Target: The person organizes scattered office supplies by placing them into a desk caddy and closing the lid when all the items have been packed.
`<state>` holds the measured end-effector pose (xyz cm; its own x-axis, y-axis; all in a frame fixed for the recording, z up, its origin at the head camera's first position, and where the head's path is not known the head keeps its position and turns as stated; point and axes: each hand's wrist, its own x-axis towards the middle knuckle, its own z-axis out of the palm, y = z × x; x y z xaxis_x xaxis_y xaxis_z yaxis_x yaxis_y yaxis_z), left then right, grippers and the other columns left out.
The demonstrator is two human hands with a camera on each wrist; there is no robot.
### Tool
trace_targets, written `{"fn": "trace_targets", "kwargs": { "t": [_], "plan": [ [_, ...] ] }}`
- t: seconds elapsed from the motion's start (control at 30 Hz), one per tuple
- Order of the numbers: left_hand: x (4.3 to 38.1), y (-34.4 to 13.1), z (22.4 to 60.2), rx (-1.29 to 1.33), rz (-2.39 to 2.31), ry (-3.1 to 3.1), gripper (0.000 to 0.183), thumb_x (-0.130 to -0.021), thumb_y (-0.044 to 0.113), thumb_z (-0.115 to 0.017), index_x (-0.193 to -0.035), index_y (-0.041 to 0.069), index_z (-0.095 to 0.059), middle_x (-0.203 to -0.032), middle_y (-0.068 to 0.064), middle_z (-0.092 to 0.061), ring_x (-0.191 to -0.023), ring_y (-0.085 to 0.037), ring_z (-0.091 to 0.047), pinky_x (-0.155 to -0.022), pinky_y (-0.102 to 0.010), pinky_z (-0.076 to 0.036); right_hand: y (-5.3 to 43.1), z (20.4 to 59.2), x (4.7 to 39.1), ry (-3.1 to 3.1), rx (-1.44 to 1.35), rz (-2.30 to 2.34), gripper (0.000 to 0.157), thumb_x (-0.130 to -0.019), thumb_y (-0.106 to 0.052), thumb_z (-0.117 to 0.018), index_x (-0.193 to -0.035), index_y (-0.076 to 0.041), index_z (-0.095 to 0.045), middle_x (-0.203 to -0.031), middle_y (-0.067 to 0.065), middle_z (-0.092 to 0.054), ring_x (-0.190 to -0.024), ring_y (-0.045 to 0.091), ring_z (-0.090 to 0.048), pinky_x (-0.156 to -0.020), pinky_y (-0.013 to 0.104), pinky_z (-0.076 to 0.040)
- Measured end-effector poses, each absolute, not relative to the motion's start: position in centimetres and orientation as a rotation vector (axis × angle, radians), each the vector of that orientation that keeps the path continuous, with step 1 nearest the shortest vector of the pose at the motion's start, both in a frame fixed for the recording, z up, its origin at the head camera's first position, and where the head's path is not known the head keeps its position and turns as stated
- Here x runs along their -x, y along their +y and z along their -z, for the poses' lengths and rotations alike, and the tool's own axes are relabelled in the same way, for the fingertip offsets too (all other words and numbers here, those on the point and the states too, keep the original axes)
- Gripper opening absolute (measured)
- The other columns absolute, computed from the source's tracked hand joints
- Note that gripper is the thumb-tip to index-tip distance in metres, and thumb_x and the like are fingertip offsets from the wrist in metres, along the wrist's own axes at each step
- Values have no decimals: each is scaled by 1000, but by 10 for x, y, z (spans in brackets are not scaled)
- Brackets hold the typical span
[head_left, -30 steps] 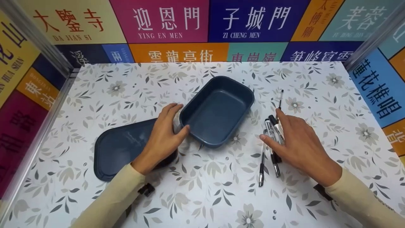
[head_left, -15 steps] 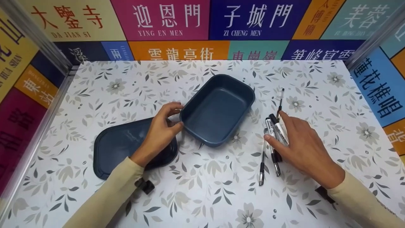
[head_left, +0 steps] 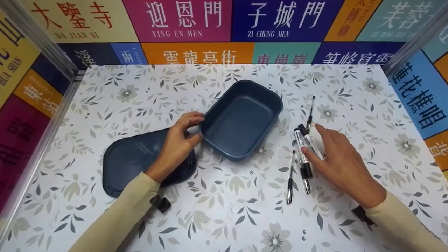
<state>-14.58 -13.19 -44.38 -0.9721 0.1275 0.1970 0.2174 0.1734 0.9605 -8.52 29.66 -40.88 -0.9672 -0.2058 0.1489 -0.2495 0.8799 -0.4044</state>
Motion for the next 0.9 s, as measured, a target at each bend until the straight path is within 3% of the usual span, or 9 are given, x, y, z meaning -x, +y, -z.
{"fn": "trace_targets", "kwargs": {
  "t": [0.3,0.57,0.9],
  "plan": [
    [146,-133,443,348,1882,-2406,49,-88,-7,-67,-136,-3,-74,-149,-5,-65,-135,-19,-64,-102,-50,-55,309,412,97,-2968,-274,-705,75,-109,-41,-68,-164,3,-43,-156,35,-51,-140,55,-48,-108,75,-40],
    [146,-133,445,357,1938,-2358,52,-89,-8,-67,-141,-8,-69,-151,-13,-64,-135,-22,-65,-108,-57,-55,315,410,113,-2963,-231,-755,68,-110,-40,-66,-159,4,-50,-156,34,-53,-143,56,-48,-111,75,-38],
    [145,-132,443,366,1960,-2337,52,-89,-11,-68,-141,-9,-69,-152,-14,-64,-137,-24,-64,-109,-51,-55,321,406,139,-3011,-144,-865,70,-109,-46,-66,-158,2,-53,-152,32,-58,-141,54,-53,-113,72,-41]
  ]
}}
